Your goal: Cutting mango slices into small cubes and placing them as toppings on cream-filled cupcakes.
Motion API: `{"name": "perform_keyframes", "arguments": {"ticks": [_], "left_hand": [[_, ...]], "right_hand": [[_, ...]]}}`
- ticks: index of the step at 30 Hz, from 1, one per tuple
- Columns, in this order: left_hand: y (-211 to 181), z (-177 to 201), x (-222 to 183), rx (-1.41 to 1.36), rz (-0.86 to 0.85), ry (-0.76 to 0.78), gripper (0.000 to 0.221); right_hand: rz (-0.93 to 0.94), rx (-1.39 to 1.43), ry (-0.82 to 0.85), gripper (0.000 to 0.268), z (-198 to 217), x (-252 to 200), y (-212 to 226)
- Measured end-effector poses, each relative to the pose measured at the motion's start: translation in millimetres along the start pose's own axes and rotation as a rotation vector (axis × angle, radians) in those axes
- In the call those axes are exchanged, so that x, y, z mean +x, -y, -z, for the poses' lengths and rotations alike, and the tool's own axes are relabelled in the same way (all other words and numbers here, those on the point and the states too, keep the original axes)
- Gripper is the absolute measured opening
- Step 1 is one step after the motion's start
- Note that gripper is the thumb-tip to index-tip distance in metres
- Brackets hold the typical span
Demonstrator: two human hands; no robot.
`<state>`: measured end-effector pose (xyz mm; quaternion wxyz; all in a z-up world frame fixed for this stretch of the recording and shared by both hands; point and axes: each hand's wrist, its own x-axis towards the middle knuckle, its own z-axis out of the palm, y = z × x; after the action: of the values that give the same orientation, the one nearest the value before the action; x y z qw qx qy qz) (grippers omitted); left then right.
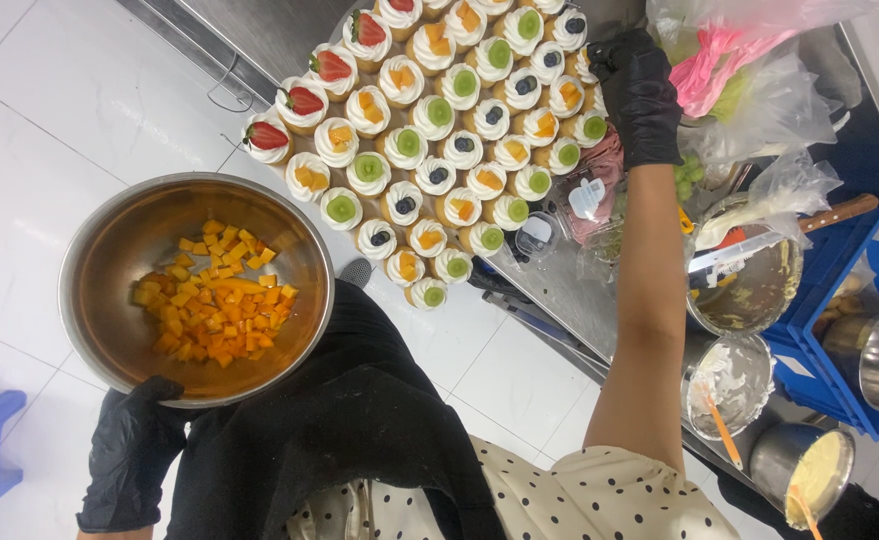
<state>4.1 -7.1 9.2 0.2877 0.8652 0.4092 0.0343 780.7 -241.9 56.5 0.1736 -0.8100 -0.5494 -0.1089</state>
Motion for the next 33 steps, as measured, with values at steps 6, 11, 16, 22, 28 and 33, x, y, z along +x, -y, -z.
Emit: {"name": "perform_keyframes", "arguments": {"ticks": [6,11,16,22,28,33], "left_hand": [[43,-30,4,-1.084,0.662,0.080,0.016],[21,-8,15,-0.121,-0.133,-0.108,0.028],[88,-32,61,-0.476,0.151,0.136,0.025],[65,0,143,-0.006,0.318,0.583,0.025],[23,-31,186,-0.823,0.671,0.742,0.036],[15,-140,164,-0.824,0.728,0.891,0.031]], "right_hand": [[-0.072,0.097,-0.031,0.021,-7,-1,-17],[-0.240,0.521,-0.487,0.014,48,-23,0],[-0.422,0.883,-0.774,0.019,98,-123,76],[-0.989,1.130,-1.007,0.040,48,-256,241],[-1.422,1.053,-0.443,0.042,10,-372,356],[-1.517,0.936,-0.307,0.043,30,-439,346]]}}
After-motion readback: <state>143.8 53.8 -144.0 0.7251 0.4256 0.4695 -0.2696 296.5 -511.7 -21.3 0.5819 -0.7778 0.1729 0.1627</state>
